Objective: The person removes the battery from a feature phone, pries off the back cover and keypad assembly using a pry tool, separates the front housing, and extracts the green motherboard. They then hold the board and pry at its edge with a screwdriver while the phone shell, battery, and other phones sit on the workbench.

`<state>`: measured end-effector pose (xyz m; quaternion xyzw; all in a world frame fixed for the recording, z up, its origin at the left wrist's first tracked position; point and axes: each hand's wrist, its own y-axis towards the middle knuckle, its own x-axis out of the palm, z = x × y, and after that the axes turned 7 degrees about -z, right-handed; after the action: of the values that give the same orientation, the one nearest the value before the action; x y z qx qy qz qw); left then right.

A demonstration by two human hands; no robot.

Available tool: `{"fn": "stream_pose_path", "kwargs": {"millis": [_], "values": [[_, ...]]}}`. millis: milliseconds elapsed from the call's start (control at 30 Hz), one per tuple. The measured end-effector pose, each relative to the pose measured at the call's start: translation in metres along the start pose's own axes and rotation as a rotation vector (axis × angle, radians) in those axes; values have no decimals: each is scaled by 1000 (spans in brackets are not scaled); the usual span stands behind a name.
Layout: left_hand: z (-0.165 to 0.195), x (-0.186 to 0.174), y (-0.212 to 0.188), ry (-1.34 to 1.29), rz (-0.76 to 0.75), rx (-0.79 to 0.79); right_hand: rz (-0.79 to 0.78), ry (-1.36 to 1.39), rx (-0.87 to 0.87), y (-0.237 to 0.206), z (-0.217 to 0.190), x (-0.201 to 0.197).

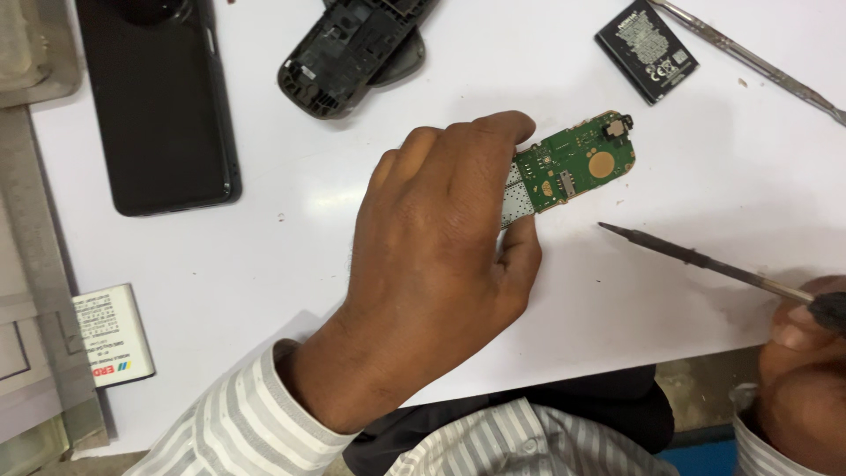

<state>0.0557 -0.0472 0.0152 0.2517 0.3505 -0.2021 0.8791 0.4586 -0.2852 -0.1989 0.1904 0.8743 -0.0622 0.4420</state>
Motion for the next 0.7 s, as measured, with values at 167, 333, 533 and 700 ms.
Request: {"fn": "stream_pose_path", "kwargs": {"millis": [167,333,533,700], "values": [[0,0,-1,10,22,0,-8,46,9,2,5,0],[-2,1,-3,14,7,-6,-14,182,12,10,6,4],[-3,2,-3,21,6,-11,-18,448,-5,21,1,6],[-3,1,-3,20,-5,-21,-17,534,-16,24,14,10]]}}
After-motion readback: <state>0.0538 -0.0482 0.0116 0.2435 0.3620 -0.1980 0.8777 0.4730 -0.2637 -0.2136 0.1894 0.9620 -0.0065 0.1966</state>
